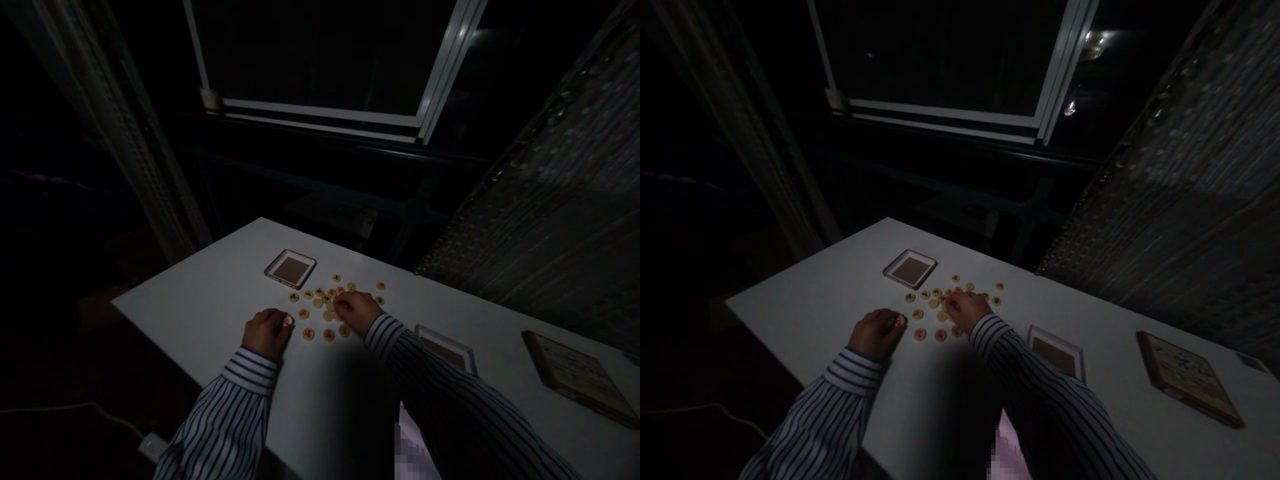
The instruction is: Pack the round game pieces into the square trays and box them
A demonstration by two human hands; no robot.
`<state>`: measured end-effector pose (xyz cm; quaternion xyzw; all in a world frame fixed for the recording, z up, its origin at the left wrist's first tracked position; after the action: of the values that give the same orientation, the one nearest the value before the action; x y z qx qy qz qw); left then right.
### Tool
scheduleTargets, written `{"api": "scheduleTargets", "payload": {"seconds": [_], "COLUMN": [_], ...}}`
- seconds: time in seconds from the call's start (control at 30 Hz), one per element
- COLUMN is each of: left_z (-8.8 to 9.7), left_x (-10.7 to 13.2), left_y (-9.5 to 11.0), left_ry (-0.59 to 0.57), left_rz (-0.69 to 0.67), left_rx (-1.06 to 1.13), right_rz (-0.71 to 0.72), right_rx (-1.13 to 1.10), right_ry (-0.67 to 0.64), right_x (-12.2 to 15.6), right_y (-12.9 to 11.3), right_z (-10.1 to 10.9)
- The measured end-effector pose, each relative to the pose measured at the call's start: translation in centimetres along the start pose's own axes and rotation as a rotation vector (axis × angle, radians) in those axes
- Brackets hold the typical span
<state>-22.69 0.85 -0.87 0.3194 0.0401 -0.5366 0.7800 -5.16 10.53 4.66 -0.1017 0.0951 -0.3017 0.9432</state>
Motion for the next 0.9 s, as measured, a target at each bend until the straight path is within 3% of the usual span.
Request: {"api": "scheduleTargets", "payload": {"seconds": [0.23,0.5,0.67,0.9], "left_z": [-0.3,-0.6,0.3,1.5], "left_x": [-0.2,-0.3,-0.3,-0.6], "left_y": [-0.4,-0.5,-0.4,0.4], "left_ry": [-0.063,-0.096,-0.037,-0.058], "left_rz": [0.008,-0.002,-0.005,-0.021], "left_rx": [-0.099,-0.096,-0.040,-0.019], "right_rz": [0.115,0.163,0.168,0.170], "right_rx": [0.244,0.325,0.353,0.375], "right_ry": [-0.165,-0.175,-0.180,-0.193], "right_x": [0.0,-0.5,-0.8,-0.9], "right_y": [-1.3,-2.5,-2.5,-2.9], "right_z": [-1.1,-2.1,-2.5,-2.6]}}
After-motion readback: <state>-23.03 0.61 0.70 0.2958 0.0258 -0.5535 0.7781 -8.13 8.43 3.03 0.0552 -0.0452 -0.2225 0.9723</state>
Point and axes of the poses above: each hand's wrist, its own x-axis away from the middle knuckle, its own z-axis out of the back of the hand, y = z × x, the point moved 6 cm from there along -x, towards the middle knuckle, and after that the axes turned 10 degrees about z, right-handed, at the moved point
